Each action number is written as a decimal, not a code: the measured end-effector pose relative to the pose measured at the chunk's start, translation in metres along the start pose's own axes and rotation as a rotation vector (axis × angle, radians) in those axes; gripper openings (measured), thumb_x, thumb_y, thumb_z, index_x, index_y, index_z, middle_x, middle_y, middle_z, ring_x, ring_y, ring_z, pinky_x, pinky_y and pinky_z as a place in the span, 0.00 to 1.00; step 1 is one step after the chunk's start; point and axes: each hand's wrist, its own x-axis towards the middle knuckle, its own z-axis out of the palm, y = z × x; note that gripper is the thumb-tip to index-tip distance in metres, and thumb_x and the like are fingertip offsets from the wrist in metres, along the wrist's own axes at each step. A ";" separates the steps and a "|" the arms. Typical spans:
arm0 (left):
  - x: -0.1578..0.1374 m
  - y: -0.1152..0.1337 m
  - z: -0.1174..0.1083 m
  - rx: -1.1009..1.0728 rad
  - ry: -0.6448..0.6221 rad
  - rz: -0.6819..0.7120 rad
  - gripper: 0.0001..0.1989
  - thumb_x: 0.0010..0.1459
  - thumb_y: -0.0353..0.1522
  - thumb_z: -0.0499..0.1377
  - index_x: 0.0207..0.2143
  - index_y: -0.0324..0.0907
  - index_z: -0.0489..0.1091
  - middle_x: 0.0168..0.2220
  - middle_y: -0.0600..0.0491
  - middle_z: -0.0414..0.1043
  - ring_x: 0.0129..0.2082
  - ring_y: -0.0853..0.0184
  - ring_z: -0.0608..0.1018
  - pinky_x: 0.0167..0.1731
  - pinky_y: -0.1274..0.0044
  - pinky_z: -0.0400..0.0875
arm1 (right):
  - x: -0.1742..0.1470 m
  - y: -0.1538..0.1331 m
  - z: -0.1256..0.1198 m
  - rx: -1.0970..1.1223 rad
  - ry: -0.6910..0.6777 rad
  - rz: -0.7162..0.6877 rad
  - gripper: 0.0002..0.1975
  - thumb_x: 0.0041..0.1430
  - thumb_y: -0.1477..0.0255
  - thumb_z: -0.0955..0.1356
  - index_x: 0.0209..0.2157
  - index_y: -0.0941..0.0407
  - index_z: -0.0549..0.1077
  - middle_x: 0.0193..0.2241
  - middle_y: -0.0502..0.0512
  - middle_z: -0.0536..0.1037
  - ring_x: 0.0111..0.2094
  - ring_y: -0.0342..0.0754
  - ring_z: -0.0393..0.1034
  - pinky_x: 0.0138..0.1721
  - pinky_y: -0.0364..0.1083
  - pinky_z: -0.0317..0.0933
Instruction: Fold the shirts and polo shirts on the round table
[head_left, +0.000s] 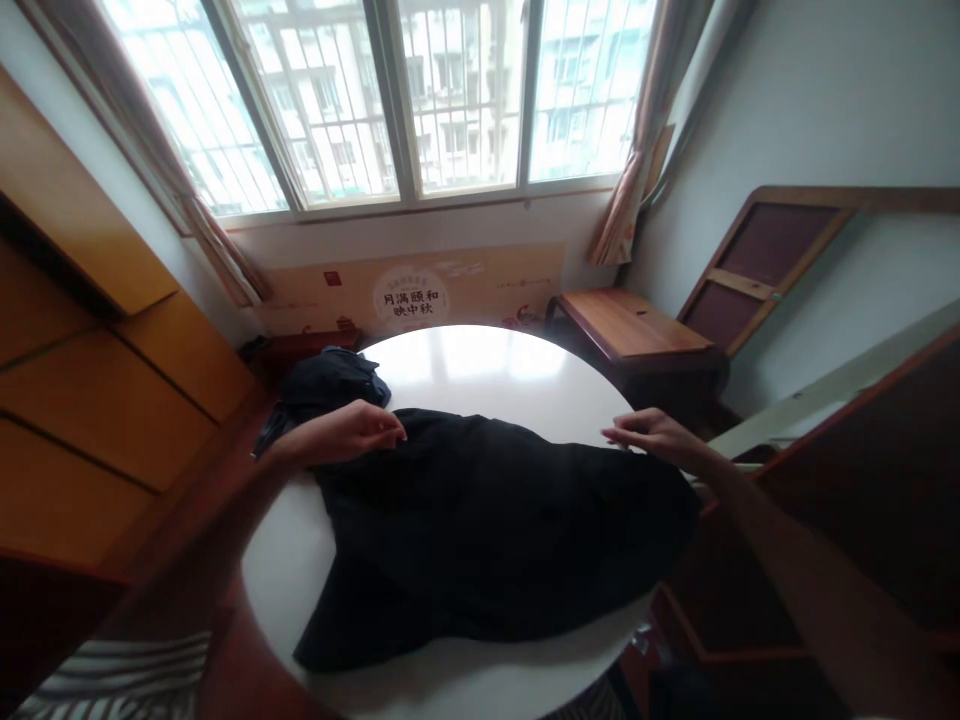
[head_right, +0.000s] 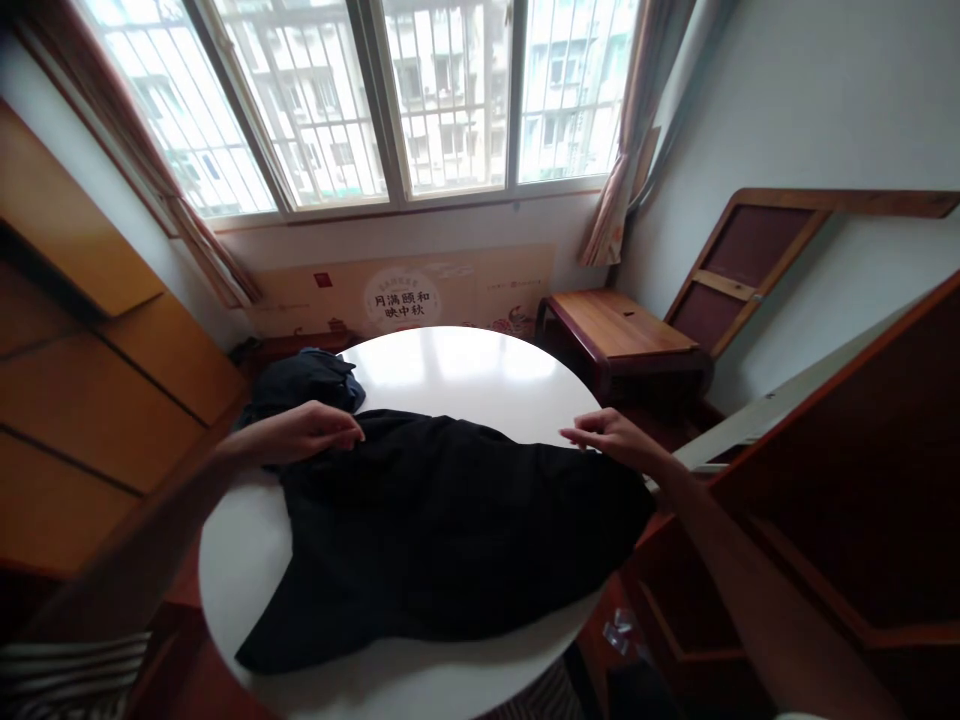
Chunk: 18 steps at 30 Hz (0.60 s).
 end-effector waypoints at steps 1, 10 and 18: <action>0.014 -0.009 0.010 0.006 0.057 0.023 0.12 0.59 0.41 0.61 0.34 0.43 0.79 0.29 0.50 0.78 0.27 0.63 0.77 0.29 0.75 0.72 | 0.002 0.002 0.007 -0.006 -0.048 -0.007 0.29 0.47 0.43 0.70 0.18 0.57 0.73 0.18 0.51 0.70 0.23 0.45 0.65 0.27 0.44 0.61; 0.096 -0.077 0.071 -0.007 0.402 0.099 0.16 0.52 0.46 0.63 0.37 0.43 0.75 0.30 0.48 0.75 0.33 0.59 0.75 0.36 0.71 0.73 | -0.009 0.004 0.036 -0.185 -0.124 0.027 0.29 0.37 0.49 0.76 0.38 0.55 0.79 0.35 0.59 0.79 0.42 0.60 0.73 0.46 0.53 0.67; 0.105 -0.049 0.001 0.293 0.610 0.168 0.08 0.58 0.36 0.59 0.30 0.40 0.72 0.30 0.51 0.72 0.31 0.64 0.73 0.36 0.74 0.69 | 0.023 -0.027 0.006 -0.271 0.297 -0.159 0.10 0.52 0.70 0.66 0.37 0.56 0.76 0.33 0.57 0.79 0.36 0.56 0.74 0.41 0.51 0.66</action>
